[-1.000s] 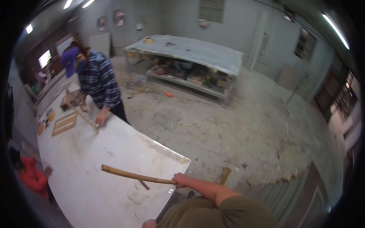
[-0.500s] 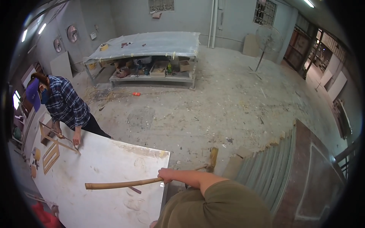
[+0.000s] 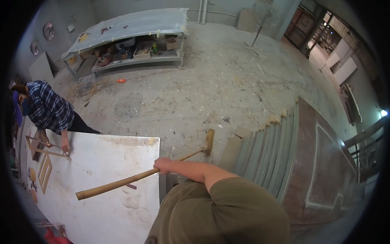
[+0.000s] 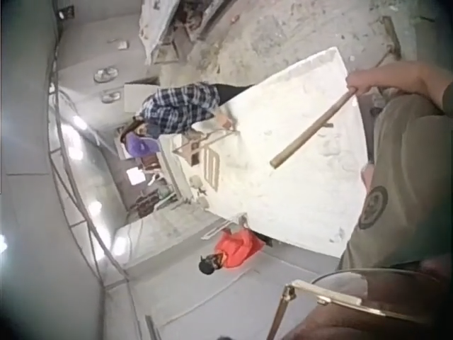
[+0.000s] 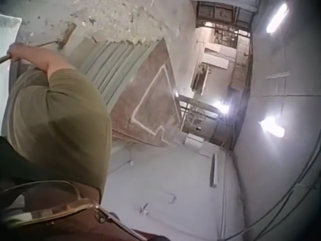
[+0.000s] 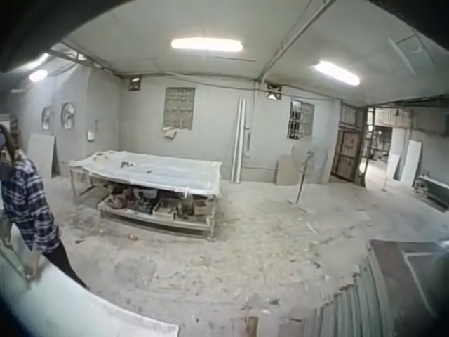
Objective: Organizing and stacking wooden panels on a production floor.
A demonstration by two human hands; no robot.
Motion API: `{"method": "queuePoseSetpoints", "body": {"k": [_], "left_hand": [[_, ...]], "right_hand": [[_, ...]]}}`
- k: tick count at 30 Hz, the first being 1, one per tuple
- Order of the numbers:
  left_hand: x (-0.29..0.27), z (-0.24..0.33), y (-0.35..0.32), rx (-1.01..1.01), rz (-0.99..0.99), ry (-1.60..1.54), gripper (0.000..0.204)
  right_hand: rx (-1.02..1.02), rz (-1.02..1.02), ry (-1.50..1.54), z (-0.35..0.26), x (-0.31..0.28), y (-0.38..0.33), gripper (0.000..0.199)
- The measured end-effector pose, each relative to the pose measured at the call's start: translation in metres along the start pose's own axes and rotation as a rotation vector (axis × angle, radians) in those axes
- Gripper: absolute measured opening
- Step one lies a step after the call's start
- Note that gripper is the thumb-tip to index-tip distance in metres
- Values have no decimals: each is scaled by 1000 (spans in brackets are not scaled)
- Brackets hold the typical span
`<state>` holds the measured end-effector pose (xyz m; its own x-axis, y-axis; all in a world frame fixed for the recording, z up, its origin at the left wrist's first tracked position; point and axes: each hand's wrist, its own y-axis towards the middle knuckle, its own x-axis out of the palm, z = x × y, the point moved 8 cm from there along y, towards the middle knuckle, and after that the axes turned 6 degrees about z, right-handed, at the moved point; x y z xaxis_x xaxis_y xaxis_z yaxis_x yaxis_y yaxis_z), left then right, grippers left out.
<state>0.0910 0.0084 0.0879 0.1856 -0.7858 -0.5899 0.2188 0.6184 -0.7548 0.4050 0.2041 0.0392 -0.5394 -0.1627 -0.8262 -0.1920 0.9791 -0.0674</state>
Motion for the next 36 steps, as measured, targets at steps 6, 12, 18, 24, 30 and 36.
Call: {"method": "queuePoseSetpoints", "body": {"k": [6,12,18,24,30,36], "left_hand": [[-42,65,-2,59,-44,-29,65],[-69,88,-5,39,-65,-66,66],[-79,95,-11,-34,-83,-138,67],[-82,98,-16,-139,-79,-249,68],[-75,66,40,-149,-37,-239,66],[-58,14,152,98,63,-446,59]], "right_hand": [[175,59,140,15,-23,-27,15],[297,311,271,20,-99,-62,16],[398,584,278,55,-204,-125,21],[609,950,459,111,-328,-258,25],[845,1234,501,150,-363,-425,26],[937,1265,574,160,-361,-528,27]]}}
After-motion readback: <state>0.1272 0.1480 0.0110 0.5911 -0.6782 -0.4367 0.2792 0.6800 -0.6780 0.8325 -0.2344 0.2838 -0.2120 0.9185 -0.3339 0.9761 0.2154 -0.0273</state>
